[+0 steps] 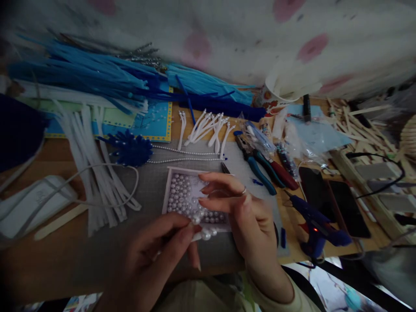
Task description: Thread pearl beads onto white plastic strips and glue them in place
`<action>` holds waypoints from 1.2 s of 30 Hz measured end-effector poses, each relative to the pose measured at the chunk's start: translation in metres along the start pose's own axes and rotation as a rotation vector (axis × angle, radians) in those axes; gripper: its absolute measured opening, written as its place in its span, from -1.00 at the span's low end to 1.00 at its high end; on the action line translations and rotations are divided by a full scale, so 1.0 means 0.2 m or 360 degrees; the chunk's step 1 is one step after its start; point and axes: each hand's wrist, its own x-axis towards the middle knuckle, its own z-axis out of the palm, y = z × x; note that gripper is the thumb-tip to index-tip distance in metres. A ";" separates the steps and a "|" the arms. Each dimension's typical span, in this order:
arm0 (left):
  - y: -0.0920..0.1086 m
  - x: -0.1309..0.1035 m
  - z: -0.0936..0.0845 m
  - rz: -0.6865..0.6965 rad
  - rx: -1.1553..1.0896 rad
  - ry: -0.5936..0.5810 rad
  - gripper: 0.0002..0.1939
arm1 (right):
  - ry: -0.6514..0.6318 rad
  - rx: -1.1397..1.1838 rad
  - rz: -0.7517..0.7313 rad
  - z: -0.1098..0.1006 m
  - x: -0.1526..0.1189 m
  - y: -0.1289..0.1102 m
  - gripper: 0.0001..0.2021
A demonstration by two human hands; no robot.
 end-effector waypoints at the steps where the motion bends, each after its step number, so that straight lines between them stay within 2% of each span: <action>1: 0.00 0.00 0.00 -0.0002 -0.0024 -0.0016 -0.76 | -0.0019 -0.0020 -0.0014 0.00 -0.01 0.00 -0.49; 10: 0.01 0.02 -0.01 0.0049 -0.0094 -0.0140 -0.68 | -0.0044 -0.0128 -0.0076 -0.01 -0.02 0.00 -0.51; 16: 0.00 0.02 -0.02 0.0037 -0.0017 -0.0076 -0.66 | -0.0039 -0.0177 -0.0091 -0.01 -0.01 0.00 -0.55; 21: -0.01 0.03 -0.02 0.0086 -0.0061 -0.0133 -0.66 | -0.0064 -0.0183 -0.0068 -0.02 -0.01 0.01 -0.54; 26: -0.02 0.03 -0.01 0.0090 -0.0041 -0.0081 -0.72 | -0.0045 -0.0129 -0.0023 -0.01 0.00 0.00 -0.55; 28: -0.01 0.02 -0.01 0.0113 -0.0018 -0.0062 -0.74 | 0.0015 0.0000 0.0042 0.00 0.01 0.00 -0.58; 31: 0.00 0.01 0.00 0.0181 0.0034 -0.0012 -0.75 | 0.0239 0.0280 0.0179 0.01 0.04 -0.03 -0.71; 33: 0.00 -0.01 0.00 0.0149 -0.0021 -0.0023 -0.74 | 0.0387 0.0459 0.0239 0.01 0.05 -0.05 -0.84; 36: -0.01 -0.05 0.01 0.0084 -0.0128 -0.0038 -0.72 | 0.0495 0.0634 0.0287 -0.03 0.04 -0.07 -0.78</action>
